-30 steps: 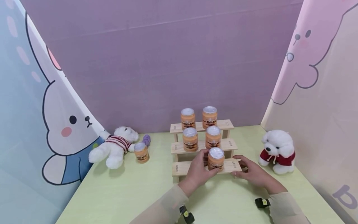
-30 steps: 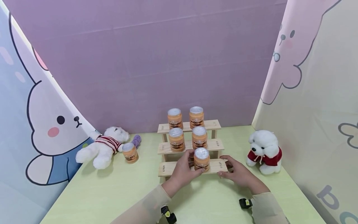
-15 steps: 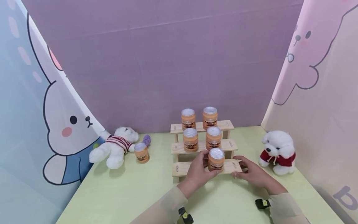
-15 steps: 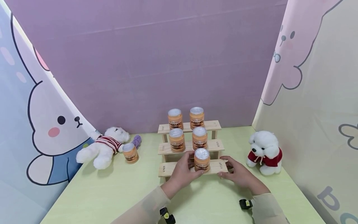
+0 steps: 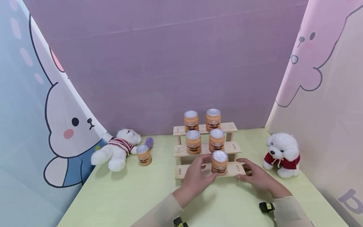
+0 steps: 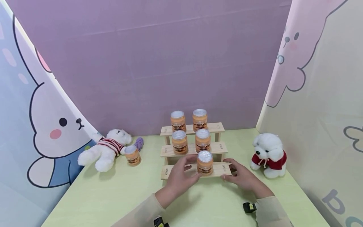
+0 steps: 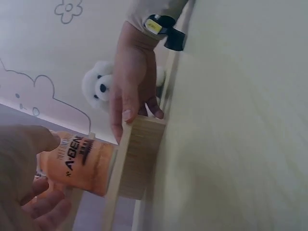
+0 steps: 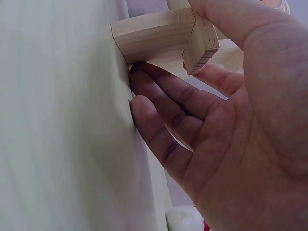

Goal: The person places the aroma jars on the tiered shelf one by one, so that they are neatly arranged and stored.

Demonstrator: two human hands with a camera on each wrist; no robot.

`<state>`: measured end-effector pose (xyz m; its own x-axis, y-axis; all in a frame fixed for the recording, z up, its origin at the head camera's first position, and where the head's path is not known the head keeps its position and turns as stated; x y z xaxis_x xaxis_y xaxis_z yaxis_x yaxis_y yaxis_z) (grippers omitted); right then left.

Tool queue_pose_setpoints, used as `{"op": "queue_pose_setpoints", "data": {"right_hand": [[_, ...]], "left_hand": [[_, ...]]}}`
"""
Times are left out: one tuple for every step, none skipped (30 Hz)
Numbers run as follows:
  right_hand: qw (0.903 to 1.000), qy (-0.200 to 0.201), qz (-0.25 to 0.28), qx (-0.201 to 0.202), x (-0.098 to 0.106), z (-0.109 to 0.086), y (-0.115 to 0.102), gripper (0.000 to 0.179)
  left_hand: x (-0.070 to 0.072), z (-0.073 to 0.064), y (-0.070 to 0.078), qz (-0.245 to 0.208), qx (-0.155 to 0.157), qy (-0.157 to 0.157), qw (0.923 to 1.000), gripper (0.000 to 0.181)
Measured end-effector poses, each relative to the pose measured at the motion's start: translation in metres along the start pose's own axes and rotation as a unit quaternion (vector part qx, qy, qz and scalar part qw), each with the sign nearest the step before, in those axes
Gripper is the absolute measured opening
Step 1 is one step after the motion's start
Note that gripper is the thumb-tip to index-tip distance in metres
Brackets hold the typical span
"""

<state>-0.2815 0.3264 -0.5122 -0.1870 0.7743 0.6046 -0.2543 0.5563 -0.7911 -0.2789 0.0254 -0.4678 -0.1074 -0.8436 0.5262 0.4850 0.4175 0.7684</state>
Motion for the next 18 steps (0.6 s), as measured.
{"op": "queue_pose_setpoints", "data": {"right_hand": [[1.0, -0.001, 0.0, -0.001, 0.0, 0.0, 0.0, 0.078], [1.0, -0.001, 0.001, -0.002, 0.0, 0.0, 0.0, 0.078], [1.0, -0.002, 0.003, -0.003, -0.001, 0.0, 0.0, 0.078], [1.0, -0.002, 0.003, -0.004, -0.001, 0.0, 0.0, 0.078], [1.0, -0.002, 0.004, -0.004, -0.001, 0.0, 0.0, 0.079], [1.0, -0.003, 0.005, -0.005, -0.001, 0.001, 0.0, 0.079], [1.0, -0.002, 0.005, -0.005, -0.001, 0.001, 0.001, 0.079], [1.0, -0.003, 0.007, -0.005, -0.001, 0.001, 0.001, 0.08], [0.9999, -0.002, 0.008, -0.006, -0.001, 0.001, 0.0, 0.08], [0.9999, -0.002, 0.008, -0.007, -0.001, 0.001, 0.0, 0.08], [0.9999, -0.002, 0.009, -0.008, -0.001, 0.001, 0.0, 0.079], [0.9999, -0.002, 0.008, -0.009, -0.001, 0.0, 0.0, 0.079], [0.9999, -0.003, 0.008, -0.007, -0.001, 0.0, -0.001, 0.079], [0.9999, -0.004, 0.009, -0.005, -0.001, -0.001, -0.002, 0.079], [1.0, -0.004, 0.008, -0.004, -0.001, -0.001, -0.003, 0.078], [0.9999, -0.003, 0.009, -0.002, -0.001, -0.002, -0.004, 0.078], [0.9999, -0.004, 0.01, 0.0, -0.001, -0.002, -0.004, 0.078], [0.9999, -0.005, 0.009, 0.003, -0.001, -0.002, -0.005, 0.078]], "left_hand": [[0.004, -0.002, 0.001, -0.004, -0.007, 0.003, 1.0, 0.067], [0.007, -0.003, 0.002, -0.01, -0.015, 0.007, 0.9998, 0.065], [0.011, -0.005, 0.004, -0.018, -0.02, 0.009, 0.9996, 0.063], [0.015, -0.006, 0.004, -0.028, -0.028, 0.011, 0.9992, 0.061], [0.019, -0.007, 0.006, -0.039, -0.035, 0.013, 0.9985, 0.058], [0.023, -0.008, 0.007, -0.051, -0.042, 0.013, 0.9977, 0.056], [0.027, -0.009, 0.008, -0.059, -0.049, 0.014, 0.9969, 0.054], [0.032, -0.01, 0.009, -0.064, -0.056, 0.016, 0.9962, 0.052], [0.036, -0.011, 0.01, -0.071, -0.062, 0.019, 0.9954, 0.05], [0.04, -0.011, 0.011, -0.076, -0.07, 0.022, 0.9944, 0.049], [0.044, -0.012, 0.012, -0.077, -0.077, 0.027, 0.9936, 0.048], [0.048, -0.012, 0.013, -0.077, -0.087, 0.034, 0.9926, 0.047], [0.052, -0.012, 0.014, -0.077, -0.096, 0.043, 0.9914, 0.046], [0.056, -0.012, 0.015, -0.08, -0.106, 0.052, 0.9898, 0.045], [0.06, -0.012, 0.015, -0.084, -0.118, 0.062, 0.9876, 0.044], [0.064, -0.011, 0.015, -0.088, -0.128, 0.073, 0.9851, 0.043], [0.069, -0.01, 0.015, -0.095, -0.14, 0.084, 0.982, 0.042], [0.074, -0.009, 0.015, -0.105, -0.151, 0.094, 0.9784, 0.041]]}}
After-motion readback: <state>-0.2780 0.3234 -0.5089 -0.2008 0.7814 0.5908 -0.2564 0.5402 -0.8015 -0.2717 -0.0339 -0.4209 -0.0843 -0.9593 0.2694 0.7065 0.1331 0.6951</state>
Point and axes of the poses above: each hand's wrist, its own z-axis towards the middle knuckle, its own x-axis out of the back of the hand, y = z × x, the point moved 2 cm from there along z, towards the middle knuckle, and after that the axes turned 5 degrees about x, right-handed, at the moved point
